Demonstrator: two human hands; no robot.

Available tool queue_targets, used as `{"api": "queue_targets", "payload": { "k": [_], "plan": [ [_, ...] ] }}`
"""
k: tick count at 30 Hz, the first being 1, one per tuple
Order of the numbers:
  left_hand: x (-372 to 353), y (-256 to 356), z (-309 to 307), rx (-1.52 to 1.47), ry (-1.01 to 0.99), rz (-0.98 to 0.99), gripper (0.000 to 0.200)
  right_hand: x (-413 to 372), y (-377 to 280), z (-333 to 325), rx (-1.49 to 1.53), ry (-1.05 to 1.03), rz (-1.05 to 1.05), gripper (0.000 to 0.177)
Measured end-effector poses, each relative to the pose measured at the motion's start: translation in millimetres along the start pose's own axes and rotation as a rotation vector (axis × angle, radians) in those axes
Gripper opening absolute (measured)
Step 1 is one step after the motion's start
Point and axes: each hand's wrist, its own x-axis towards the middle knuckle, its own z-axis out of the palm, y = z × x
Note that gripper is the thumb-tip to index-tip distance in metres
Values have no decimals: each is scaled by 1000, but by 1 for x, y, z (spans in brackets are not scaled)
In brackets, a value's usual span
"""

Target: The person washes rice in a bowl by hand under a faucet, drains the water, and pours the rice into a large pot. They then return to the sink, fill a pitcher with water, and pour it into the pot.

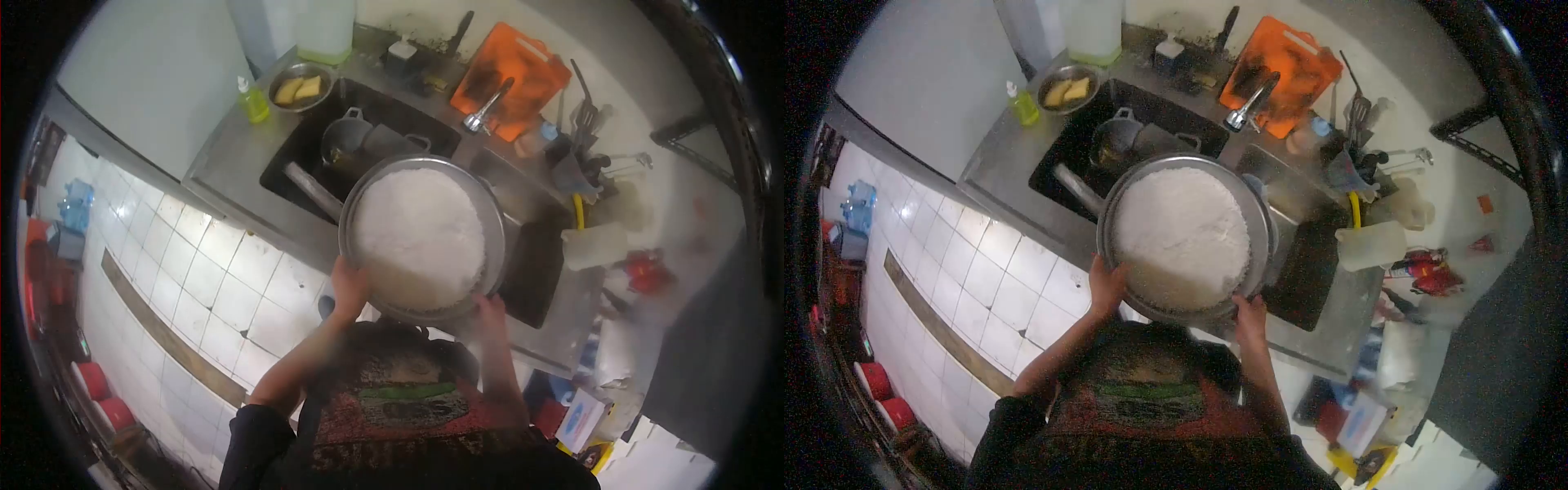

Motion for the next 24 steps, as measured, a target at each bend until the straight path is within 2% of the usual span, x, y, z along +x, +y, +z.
{"api": "queue_targets", "payload": {
  "k": [1,4,7,11,13,16,19,24],
  "plan": [
    [4,4,-2,14,7,27,19,-5,-24,8,-29,59,71,34],
    [12,-5,-12,9,-78,-118,31,-10,-50,17,29,91,-43,28],
    [14,12,-13,-121,-37,-288,22,-17,-82,25,62,140,-37,26],
    [26,-10,-14,-200,-60,-313,24,-14,-101,32,69,98,-44,25],
    [26,4,-20,-142,-89,-363,25,-12,-109,34,97,33,-31,24],
    [26,10,-22,-191,-89,-312,25,-6,-112,32,9,-32,2,23],
    [29,16,-24,-150,-97,-357,23,-1,-113,34,43,-1,50,24],
    [32,26,-27,-160,-91,-384,20,-4,-131,42,56,-45,-16,22]
  ]
}}
